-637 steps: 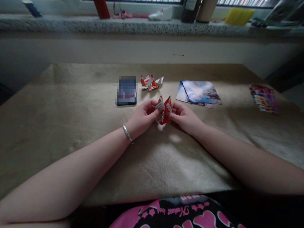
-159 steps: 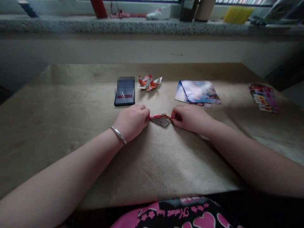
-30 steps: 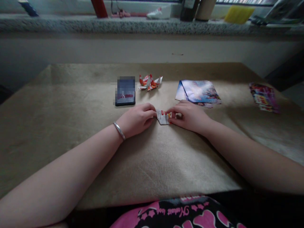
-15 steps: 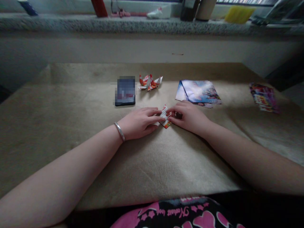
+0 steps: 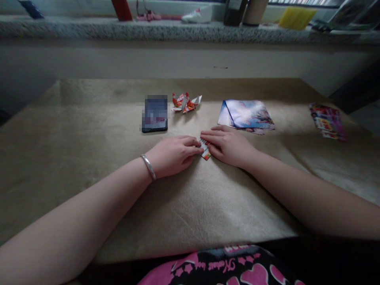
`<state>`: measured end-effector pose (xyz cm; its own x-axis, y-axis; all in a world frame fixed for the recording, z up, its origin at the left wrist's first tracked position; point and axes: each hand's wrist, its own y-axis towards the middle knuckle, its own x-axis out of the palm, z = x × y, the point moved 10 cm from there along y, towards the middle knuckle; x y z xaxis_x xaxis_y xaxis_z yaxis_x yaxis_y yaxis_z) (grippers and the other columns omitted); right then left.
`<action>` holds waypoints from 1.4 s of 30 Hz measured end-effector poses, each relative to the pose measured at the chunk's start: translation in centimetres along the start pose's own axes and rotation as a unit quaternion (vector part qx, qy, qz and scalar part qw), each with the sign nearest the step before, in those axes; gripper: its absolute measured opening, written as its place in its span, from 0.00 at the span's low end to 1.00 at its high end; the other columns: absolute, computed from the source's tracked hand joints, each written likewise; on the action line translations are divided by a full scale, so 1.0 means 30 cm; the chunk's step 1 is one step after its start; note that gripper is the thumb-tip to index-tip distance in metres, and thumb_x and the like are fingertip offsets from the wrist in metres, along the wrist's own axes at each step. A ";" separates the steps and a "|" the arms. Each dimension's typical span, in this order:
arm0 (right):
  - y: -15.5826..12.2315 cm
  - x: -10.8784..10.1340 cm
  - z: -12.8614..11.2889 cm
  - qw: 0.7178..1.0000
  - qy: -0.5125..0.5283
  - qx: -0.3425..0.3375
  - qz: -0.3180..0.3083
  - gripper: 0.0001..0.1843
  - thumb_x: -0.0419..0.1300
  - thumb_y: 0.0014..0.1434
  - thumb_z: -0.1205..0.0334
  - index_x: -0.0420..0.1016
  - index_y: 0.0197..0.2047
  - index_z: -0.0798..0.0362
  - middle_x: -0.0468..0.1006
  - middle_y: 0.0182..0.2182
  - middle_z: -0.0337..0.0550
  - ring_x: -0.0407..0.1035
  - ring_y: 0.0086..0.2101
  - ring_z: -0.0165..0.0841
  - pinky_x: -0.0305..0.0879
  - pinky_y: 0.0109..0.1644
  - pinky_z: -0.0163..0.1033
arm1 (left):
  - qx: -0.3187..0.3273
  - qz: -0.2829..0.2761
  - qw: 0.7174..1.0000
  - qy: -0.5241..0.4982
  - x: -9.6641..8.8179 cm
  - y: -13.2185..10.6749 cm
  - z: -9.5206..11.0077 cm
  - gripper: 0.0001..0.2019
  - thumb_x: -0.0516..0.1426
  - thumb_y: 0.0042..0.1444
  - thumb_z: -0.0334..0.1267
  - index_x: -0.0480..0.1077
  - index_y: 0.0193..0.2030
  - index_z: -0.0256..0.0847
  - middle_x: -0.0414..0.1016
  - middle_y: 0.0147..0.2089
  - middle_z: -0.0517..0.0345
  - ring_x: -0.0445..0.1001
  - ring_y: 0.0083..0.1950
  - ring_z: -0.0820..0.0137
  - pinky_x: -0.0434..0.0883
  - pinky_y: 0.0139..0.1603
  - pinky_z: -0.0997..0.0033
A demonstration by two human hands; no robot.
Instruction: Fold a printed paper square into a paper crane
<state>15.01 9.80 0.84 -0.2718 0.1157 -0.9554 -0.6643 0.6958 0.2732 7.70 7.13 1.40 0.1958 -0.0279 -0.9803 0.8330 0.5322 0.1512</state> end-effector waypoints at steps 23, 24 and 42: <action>0.007 0.034 0.040 0.997 -0.002 0.054 -0.049 0.25 0.48 0.62 0.62 0.66 0.62 0.55 0.64 0.62 0.42 0.58 0.59 0.46 0.55 0.63 0.52 | 0.017 0.006 0.998 0.066 -0.033 -0.007 0.014 0.15 0.50 0.60 0.32 0.74 0.49 0.42 0.76 0.52 0.55 0.75 0.51 0.65 0.72 0.52 0.64; 0.005 0.036 0.041 0.997 -0.005 0.053 -0.049 0.26 0.48 0.62 0.63 0.65 0.62 0.55 0.64 0.63 0.42 0.58 0.59 0.46 0.55 0.63 0.52 | 0.020 0.001 0.998 0.065 -0.034 -0.008 0.015 0.16 0.50 0.59 0.31 0.74 0.49 0.42 0.76 0.52 0.55 0.75 0.51 0.65 0.72 0.52 0.64; -0.014 0.052 0.030 0.995 -0.008 0.044 -0.091 0.34 0.49 0.63 0.50 0.57 0.66 0.61 0.55 0.66 0.52 0.50 0.64 0.51 0.48 0.67 0.54 | 0.024 -0.047 0.995 0.085 -0.014 -0.020 0.036 0.19 0.53 0.60 0.40 0.67 0.58 0.48 0.71 0.54 0.48 0.71 0.52 0.60 0.71 0.51 0.59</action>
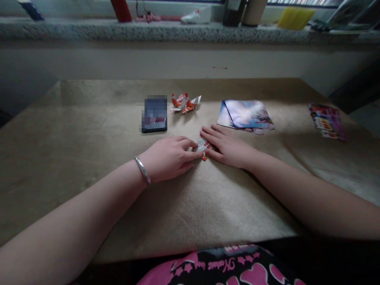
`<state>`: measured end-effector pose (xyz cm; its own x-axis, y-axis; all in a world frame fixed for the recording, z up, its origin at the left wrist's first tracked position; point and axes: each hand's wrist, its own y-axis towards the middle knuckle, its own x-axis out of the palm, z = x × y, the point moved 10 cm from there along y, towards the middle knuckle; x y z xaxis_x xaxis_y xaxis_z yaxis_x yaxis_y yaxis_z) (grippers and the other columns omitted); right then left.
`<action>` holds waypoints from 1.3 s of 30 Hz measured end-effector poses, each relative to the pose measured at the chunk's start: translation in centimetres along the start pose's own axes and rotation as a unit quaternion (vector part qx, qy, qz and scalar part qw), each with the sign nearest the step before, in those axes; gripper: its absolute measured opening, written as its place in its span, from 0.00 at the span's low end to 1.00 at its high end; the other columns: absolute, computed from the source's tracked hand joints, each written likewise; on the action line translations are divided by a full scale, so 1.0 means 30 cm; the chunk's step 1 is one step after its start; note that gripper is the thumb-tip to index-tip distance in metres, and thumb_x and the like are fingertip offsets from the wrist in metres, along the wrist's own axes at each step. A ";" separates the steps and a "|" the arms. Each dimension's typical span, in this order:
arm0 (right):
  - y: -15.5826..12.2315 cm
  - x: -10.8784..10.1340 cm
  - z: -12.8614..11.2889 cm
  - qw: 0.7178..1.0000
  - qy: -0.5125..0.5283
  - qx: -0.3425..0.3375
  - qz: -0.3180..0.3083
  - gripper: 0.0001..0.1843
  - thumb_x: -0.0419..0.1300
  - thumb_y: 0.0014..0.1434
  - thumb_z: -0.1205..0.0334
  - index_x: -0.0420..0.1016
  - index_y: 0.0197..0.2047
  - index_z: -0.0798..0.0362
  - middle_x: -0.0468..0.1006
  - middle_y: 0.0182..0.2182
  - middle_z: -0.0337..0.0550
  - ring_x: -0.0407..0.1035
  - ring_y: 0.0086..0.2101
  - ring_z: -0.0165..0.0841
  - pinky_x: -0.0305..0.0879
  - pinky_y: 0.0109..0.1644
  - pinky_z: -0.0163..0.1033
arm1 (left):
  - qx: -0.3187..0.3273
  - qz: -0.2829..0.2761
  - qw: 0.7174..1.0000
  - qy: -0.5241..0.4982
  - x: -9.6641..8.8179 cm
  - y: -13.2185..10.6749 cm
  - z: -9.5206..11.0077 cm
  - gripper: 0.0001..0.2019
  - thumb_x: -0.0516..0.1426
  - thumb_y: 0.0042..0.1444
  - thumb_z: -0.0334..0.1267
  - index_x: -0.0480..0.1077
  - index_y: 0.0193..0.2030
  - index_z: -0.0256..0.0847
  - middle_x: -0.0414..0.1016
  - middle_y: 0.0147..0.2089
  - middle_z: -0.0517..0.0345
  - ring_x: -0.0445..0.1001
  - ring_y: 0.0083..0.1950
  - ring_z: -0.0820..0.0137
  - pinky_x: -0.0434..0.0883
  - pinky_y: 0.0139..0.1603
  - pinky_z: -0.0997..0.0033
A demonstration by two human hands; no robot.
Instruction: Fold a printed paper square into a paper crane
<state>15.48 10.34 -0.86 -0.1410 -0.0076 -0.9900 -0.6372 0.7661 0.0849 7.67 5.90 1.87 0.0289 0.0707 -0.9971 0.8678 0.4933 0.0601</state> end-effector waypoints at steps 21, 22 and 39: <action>-0.005 0.001 0.003 0.999 0.036 0.003 -0.003 0.37 0.49 0.61 0.44 0.55 0.67 0.58 0.53 0.67 0.51 0.47 0.65 0.50 0.45 0.67 0.56 | -0.015 0.017 0.999 -0.029 0.008 0.003 -0.023 0.19 0.52 0.62 0.42 0.68 0.58 0.42 0.72 0.53 0.50 0.69 0.53 0.62 0.68 0.54 0.61; -0.004 0.000 0.003 0.999 0.035 0.005 -0.003 0.36 0.48 0.63 0.46 0.55 0.67 0.58 0.53 0.67 0.51 0.47 0.65 0.49 0.45 0.67 0.56 | -0.018 0.016 0.999 -0.022 0.009 0.004 -0.023 0.20 0.52 0.62 0.43 0.67 0.58 0.41 0.72 0.53 0.49 0.69 0.53 0.62 0.68 0.55 0.61; 0.036 -0.076 0.058 0.986 0.053 0.065 0.141 0.22 0.59 0.57 0.53 0.74 0.52 0.54 0.75 0.50 0.50 0.66 0.50 0.44 0.62 0.54 0.50 | -0.019 0.002 1.000 -0.021 0.006 0.010 -0.021 0.19 0.51 0.60 0.35 0.68 0.58 0.46 0.70 0.54 0.50 0.68 0.53 0.62 0.68 0.55 0.59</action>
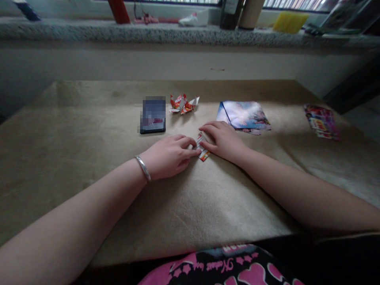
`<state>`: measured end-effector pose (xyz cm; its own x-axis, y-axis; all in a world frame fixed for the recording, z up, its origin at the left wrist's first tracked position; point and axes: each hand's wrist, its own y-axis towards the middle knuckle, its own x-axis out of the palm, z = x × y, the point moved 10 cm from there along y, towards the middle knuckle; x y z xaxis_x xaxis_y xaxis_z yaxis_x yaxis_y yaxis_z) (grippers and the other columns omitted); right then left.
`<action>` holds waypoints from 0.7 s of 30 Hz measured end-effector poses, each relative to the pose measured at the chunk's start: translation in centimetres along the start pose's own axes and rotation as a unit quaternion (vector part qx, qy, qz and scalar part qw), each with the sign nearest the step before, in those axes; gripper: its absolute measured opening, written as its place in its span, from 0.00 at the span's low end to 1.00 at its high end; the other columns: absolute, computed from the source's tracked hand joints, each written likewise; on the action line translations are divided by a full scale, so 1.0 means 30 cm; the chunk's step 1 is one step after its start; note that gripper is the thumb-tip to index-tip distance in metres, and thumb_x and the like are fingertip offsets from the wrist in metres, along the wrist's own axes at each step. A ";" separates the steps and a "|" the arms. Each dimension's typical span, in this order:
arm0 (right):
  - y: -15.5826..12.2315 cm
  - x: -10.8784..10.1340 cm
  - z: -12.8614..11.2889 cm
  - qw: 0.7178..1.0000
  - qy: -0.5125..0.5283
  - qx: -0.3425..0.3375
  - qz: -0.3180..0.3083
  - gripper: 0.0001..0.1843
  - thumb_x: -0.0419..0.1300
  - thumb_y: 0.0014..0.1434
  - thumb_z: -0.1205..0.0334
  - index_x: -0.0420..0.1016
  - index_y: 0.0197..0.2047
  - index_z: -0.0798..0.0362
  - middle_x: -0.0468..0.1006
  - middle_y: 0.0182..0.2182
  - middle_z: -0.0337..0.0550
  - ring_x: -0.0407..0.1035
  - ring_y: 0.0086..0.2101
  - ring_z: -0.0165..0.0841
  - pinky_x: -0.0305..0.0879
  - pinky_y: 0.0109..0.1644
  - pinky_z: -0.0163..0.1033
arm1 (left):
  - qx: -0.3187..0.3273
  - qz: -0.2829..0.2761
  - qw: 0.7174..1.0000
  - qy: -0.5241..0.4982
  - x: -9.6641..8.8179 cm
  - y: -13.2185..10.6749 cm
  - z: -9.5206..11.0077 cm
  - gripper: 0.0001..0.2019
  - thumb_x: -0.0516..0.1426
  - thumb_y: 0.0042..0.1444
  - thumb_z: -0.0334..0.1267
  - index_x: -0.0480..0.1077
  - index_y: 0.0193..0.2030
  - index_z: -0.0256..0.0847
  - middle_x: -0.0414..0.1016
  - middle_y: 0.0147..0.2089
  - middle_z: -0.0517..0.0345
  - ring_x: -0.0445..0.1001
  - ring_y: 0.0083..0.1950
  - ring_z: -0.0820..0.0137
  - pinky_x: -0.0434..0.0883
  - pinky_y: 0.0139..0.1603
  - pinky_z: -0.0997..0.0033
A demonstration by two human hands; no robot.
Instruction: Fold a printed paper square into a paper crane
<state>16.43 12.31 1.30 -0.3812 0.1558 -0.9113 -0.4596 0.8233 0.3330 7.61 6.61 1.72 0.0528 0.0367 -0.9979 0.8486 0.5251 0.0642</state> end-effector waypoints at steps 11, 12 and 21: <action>-0.087 -0.042 -0.121 0.979 0.055 -0.190 -0.039 0.13 0.55 0.61 0.62 0.81 0.41 0.48 0.82 0.42 0.37 0.73 0.43 0.34 0.68 0.47 0.39 | -0.006 0.018 1.000 -0.009 -0.012 -0.008 -0.009 0.17 0.50 0.61 0.36 0.72 0.53 0.42 0.75 0.53 0.54 0.73 0.51 0.63 0.72 0.52 0.62; -0.085 -0.039 -0.120 0.982 0.043 -0.180 -0.041 0.13 0.54 0.61 0.62 0.81 0.42 0.48 0.82 0.43 0.37 0.73 0.43 0.34 0.68 0.47 0.39 | -0.008 0.019 1.000 -0.013 -0.015 -0.008 -0.011 0.16 0.50 0.61 0.36 0.72 0.53 0.42 0.75 0.53 0.54 0.73 0.52 0.64 0.72 0.53 0.63; -0.066 -0.025 -0.122 0.989 -0.071 -0.118 -0.045 0.19 0.51 0.62 0.60 0.76 0.51 0.51 0.77 0.51 0.39 0.70 0.48 0.41 0.63 0.51 0.48 | -0.019 0.017 0.999 -0.031 -0.026 -0.015 -0.018 0.17 0.49 0.57 0.31 0.74 0.50 0.41 0.75 0.54 0.57 0.73 0.54 0.66 0.70 0.57 0.64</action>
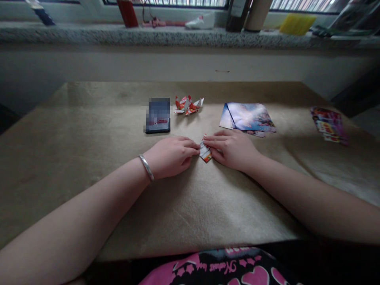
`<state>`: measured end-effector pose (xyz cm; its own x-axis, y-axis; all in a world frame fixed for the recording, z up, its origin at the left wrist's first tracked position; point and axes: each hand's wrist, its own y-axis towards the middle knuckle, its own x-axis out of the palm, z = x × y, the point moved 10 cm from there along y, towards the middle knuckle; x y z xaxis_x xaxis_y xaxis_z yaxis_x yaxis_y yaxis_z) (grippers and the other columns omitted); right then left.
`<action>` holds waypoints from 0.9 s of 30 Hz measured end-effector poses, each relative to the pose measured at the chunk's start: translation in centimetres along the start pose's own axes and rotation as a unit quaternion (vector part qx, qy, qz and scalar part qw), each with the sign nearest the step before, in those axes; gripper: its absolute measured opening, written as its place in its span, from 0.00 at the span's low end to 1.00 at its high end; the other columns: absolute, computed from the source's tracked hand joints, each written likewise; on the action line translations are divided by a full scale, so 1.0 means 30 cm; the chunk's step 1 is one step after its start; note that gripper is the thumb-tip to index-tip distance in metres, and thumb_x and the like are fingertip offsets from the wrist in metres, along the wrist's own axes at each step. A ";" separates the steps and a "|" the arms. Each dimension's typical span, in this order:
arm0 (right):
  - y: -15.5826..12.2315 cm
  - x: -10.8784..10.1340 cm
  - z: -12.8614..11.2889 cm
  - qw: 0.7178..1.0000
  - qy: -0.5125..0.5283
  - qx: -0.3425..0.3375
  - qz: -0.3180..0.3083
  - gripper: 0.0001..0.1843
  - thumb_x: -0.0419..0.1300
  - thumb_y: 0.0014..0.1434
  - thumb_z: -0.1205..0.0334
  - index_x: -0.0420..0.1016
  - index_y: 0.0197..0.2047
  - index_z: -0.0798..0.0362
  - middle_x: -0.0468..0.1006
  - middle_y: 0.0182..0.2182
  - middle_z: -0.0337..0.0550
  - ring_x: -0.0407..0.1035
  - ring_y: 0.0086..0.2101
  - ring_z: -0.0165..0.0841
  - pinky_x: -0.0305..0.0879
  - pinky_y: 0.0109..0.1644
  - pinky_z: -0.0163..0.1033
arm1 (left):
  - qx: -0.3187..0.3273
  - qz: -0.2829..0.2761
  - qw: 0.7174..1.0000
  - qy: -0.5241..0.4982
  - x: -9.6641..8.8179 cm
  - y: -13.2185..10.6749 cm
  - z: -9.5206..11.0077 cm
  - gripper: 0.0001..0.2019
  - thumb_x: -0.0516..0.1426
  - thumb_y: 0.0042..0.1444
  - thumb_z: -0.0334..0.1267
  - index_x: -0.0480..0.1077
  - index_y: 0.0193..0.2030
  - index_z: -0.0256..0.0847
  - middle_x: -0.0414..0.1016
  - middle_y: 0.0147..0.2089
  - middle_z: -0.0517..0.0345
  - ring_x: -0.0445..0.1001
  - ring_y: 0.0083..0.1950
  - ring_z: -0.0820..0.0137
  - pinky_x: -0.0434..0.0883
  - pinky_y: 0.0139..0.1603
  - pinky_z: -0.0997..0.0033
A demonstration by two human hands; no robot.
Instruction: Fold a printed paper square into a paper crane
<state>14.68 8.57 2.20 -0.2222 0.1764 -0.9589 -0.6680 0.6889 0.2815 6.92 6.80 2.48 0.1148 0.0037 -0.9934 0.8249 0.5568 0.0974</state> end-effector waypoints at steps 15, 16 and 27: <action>0.005 0.030 0.032 0.999 -0.004 0.015 -0.030 0.27 0.49 0.64 0.49 0.70 0.58 0.55 0.73 0.55 0.43 0.66 0.47 0.44 0.61 0.52 0.48 | -0.034 -0.017 0.999 0.038 -0.007 0.005 0.003 0.18 0.49 0.57 0.32 0.74 0.49 0.43 0.76 0.53 0.62 0.74 0.54 0.68 0.72 0.54 0.67; 0.004 0.030 0.035 0.999 -0.002 0.019 -0.028 0.27 0.49 0.63 0.48 0.70 0.58 0.55 0.73 0.55 0.43 0.66 0.47 0.45 0.61 0.51 0.48 | -0.034 -0.017 0.998 0.042 -0.009 0.006 0.005 0.17 0.49 0.57 0.33 0.74 0.49 0.43 0.76 0.53 0.61 0.74 0.53 0.67 0.72 0.53 0.66; -0.012 0.048 0.060 0.999 0.040 0.021 -0.030 0.25 0.52 0.60 0.59 0.68 0.60 0.55 0.68 0.59 0.44 0.62 0.52 0.47 0.60 0.55 0.53 | -0.009 -0.014 1.000 0.025 0.004 0.003 -0.005 0.18 0.51 0.53 0.28 0.75 0.46 0.43 0.76 0.50 0.58 0.74 0.49 0.67 0.71 0.50 0.68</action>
<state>15.88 9.86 0.67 -0.2396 0.0790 -0.9677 -0.6516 0.7258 0.2206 6.93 6.98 2.36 0.0636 0.0285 -0.9976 0.8177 0.5716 0.0685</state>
